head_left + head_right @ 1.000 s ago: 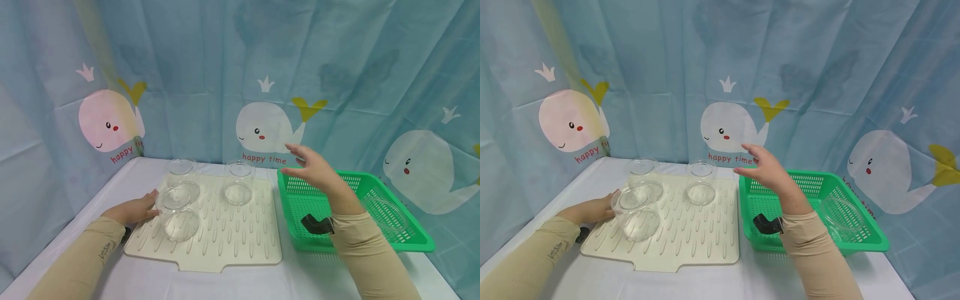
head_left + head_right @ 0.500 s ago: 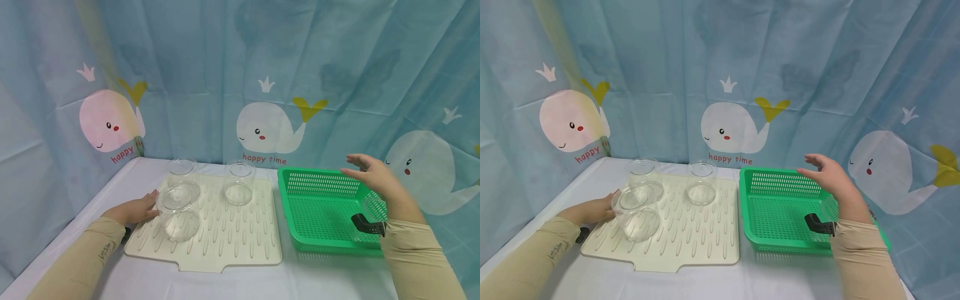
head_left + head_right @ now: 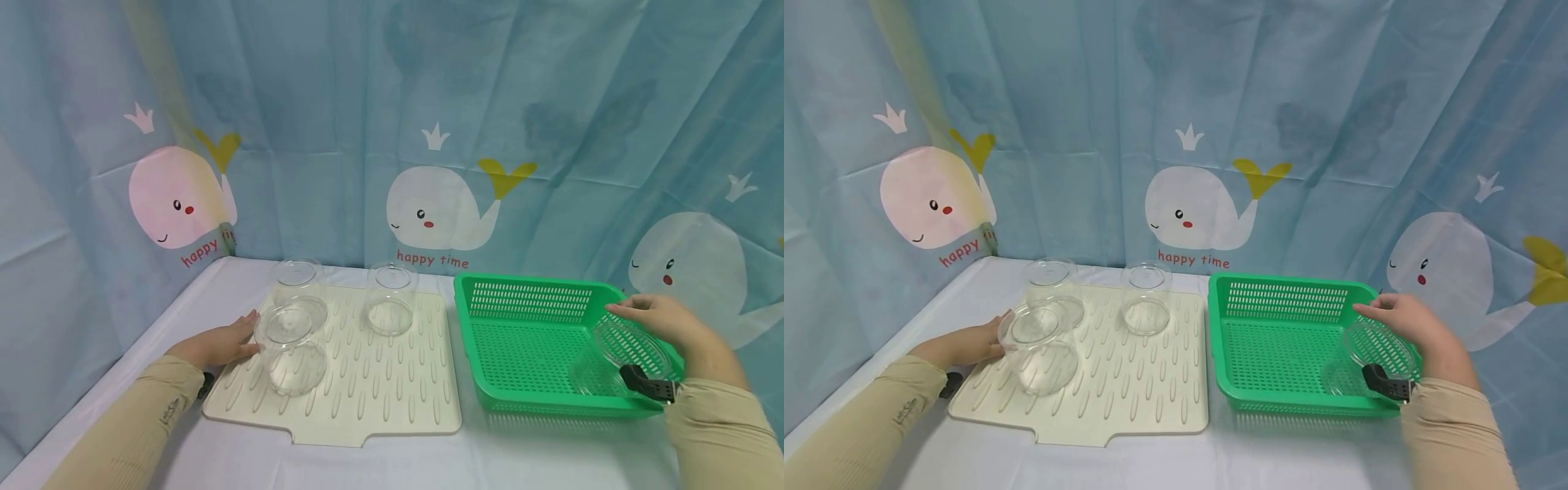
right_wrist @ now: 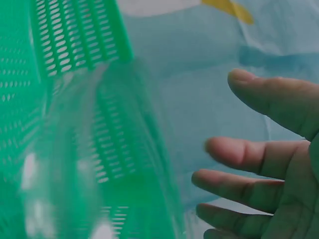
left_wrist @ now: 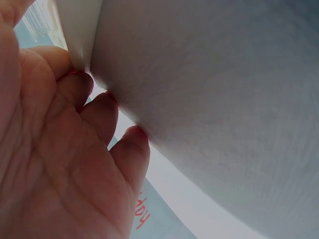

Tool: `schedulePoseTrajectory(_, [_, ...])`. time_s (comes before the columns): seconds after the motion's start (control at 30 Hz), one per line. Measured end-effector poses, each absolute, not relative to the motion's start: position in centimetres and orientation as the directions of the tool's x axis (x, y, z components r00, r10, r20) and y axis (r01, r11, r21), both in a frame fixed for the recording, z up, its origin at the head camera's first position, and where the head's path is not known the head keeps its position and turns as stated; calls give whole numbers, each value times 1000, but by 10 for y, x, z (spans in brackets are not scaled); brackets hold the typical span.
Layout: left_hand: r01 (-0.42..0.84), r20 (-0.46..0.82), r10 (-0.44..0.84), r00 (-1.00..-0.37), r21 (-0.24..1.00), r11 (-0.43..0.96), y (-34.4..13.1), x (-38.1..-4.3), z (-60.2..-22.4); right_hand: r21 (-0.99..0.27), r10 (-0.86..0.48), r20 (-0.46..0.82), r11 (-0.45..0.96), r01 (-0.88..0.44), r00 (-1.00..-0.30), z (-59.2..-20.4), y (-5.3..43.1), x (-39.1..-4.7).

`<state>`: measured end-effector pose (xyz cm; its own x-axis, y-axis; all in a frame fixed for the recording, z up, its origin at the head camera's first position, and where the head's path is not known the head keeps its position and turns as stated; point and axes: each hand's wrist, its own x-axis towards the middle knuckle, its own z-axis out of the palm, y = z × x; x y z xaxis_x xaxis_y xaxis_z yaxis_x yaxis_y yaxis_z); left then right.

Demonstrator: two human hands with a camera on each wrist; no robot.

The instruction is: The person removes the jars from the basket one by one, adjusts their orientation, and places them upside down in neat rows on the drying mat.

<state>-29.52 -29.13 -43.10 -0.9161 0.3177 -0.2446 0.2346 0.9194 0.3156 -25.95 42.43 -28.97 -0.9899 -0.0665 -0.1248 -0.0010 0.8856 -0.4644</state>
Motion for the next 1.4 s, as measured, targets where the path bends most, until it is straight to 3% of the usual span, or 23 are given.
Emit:
schedulePoseTrajectory(0.37, [212,-251,299,-921,321,923,-290,-291,-429,-334,-159,-217,939,-80,-963,-299,419,-262])
schedulePoseTrajectory(0.7, [244,-239,325,-915,315,917,-292,-293,-430,-540,-239,-303,840,-40,-922,-301,403,-268])
schedulePoseTrajectory(1.0, [248,-235,324,-916,302,920,-291,-295,-432,-664,-263,-265,748,-23,-928,-304,389,-274])
schedulePoseTrajectory(1.17, [243,-236,316,-919,293,925,-290,-295,-431,-664,-297,-240,745,-67,-924,-305,379,-276])
schedulePoseTrajectory(1.4, [236,-238,307,-921,286,929,-289,-294,-430,-558,-360,-220,809,-186,-906,-308,363,-281])
